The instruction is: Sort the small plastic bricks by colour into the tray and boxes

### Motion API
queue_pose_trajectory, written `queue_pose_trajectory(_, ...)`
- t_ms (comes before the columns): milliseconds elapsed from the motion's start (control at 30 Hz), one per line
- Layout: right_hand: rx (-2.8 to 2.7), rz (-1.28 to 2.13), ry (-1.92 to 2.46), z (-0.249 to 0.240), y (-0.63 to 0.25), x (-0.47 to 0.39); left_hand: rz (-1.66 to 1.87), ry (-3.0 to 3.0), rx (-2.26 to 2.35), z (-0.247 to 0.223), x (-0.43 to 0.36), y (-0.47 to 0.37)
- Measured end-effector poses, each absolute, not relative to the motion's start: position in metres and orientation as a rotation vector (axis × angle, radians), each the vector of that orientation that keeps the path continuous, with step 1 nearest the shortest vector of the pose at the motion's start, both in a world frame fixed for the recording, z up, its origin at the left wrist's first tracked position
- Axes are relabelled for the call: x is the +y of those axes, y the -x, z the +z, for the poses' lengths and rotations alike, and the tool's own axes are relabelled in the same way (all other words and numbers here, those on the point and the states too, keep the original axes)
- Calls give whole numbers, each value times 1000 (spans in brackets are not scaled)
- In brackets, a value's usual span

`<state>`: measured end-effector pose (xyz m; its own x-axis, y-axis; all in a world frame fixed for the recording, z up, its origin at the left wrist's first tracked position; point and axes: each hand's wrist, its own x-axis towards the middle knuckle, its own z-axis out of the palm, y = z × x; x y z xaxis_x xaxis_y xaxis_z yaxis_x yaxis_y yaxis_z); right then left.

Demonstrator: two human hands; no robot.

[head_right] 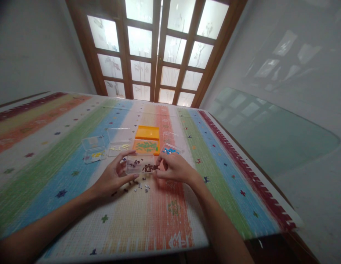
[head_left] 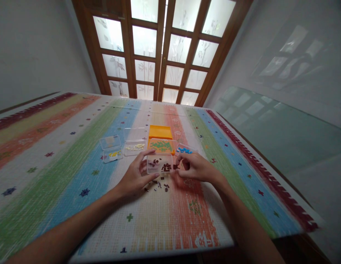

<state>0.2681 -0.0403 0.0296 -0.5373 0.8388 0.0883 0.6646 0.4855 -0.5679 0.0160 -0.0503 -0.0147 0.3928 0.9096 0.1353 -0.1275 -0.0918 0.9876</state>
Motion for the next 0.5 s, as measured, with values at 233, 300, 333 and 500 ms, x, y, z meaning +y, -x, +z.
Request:
queue_pose_trajectory(233,-2394,358,1379,26,-251,-39,978,-1334,718,-15,-58,-23)
queue_pose_trajectory(300,-2404,257,1428,23,-246,-40,982,-1334,710,-16,-58,-24)
queue_pose_trajectory(333,-2404,213,1454,22,-243,-41,985,-1334,709,-16,-58,-24)
queue_pose_trajectory(500,-2411,65,1505,19,-238,-45,985,-1326,741,-16,-58,-23)
